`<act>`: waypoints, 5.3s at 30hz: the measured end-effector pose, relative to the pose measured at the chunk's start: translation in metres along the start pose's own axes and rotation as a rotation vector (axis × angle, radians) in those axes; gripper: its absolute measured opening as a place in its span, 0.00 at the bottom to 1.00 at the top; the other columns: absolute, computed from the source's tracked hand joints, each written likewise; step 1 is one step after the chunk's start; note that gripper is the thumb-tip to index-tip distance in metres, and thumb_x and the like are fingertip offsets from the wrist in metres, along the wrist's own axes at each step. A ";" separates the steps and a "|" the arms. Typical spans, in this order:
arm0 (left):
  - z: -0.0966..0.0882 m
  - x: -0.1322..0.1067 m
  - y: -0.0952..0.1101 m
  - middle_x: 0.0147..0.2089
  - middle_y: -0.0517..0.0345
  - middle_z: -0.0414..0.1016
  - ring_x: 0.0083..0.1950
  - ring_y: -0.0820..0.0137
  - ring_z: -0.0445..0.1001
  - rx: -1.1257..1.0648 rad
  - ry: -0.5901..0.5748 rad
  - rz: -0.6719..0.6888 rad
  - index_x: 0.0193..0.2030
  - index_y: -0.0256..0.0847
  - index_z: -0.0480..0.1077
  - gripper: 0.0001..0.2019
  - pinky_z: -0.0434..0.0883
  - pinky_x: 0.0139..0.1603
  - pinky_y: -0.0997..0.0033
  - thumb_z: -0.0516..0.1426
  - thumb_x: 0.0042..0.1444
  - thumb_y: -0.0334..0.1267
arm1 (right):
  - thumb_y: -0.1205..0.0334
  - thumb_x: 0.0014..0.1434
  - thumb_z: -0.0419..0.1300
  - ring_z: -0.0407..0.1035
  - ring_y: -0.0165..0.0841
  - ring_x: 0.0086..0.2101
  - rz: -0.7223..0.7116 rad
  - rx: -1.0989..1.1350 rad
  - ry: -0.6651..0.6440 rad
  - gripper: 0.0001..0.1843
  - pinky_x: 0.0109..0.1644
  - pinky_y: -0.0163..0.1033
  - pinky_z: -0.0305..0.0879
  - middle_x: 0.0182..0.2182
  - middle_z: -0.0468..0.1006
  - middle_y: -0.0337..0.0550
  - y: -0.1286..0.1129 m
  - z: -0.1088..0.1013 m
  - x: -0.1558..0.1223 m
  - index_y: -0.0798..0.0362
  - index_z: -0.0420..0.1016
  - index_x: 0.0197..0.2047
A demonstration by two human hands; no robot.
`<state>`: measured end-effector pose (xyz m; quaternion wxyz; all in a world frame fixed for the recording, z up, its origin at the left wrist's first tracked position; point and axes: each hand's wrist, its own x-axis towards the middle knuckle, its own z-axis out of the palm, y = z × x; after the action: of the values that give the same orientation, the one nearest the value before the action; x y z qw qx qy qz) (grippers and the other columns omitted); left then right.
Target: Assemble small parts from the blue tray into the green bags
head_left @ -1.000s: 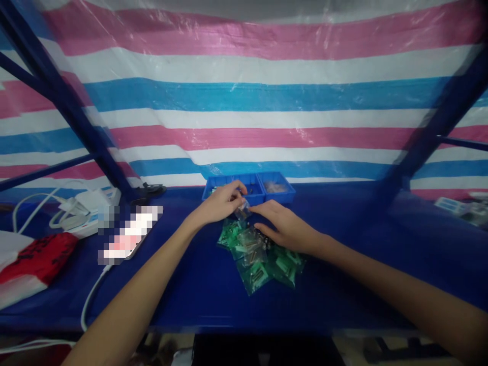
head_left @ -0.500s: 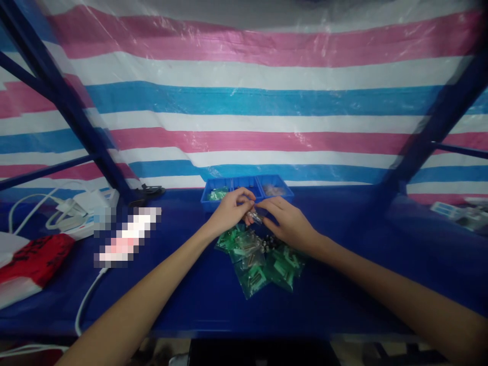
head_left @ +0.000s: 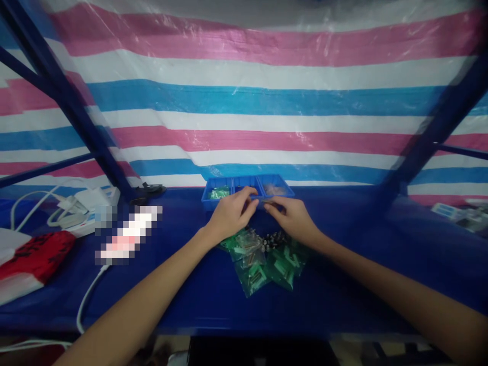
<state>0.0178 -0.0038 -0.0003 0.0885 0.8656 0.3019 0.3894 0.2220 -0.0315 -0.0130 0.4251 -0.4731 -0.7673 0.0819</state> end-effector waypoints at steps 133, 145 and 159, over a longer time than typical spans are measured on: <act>0.000 0.001 -0.008 0.40 0.55 0.74 0.41 0.66 0.74 0.139 -0.297 0.124 0.46 0.41 0.68 0.04 0.69 0.39 0.67 0.53 0.67 0.35 | 0.62 0.68 0.53 0.69 0.32 0.28 -0.127 -0.078 -0.197 0.13 0.35 0.38 0.56 0.27 0.77 0.41 0.004 0.005 -0.004 0.52 0.75 0.33; 0.001 -0.002 -0.001 0.38 0.55 0.73 0.37 0.67 0.74 0.426 -0.310 0.195 0.40 0.38 0.67 0.14 0.66 0.33 0.69 0.47 0.72 0.44 | 0.58 0.71 0.49 0.67 0.33 0.29 -0.148 -0.106 -0.191 0.19 0.36 0.38 0.56 0.27 0.75 0.42 0.003 0.001 -0.002 0.52 0.71 0.30; -0.001 0.000 0.002 0.39 0.54 0.73 0.40 0.65 0.74 0.357 -0.347 0.104 0.41 0.38 0.66 0.15 0.68 0.37 0.67 0.44 0.73 0.42 | 0.64 0.67 0.56 0.73 0.34 0.36 -0.204 -0.092 -0.199 0.07 0.41 0.38 0.64 0.37 0.80 0.44 0.008 0.000 -0.002 0.53 0.75 0.44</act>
<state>0.0179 -0.0058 0.0010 -0.0355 0.9358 0.3013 0.1794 0.2271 -0.0289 -0.0185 0.3309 -0.4012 -0.8527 0.0494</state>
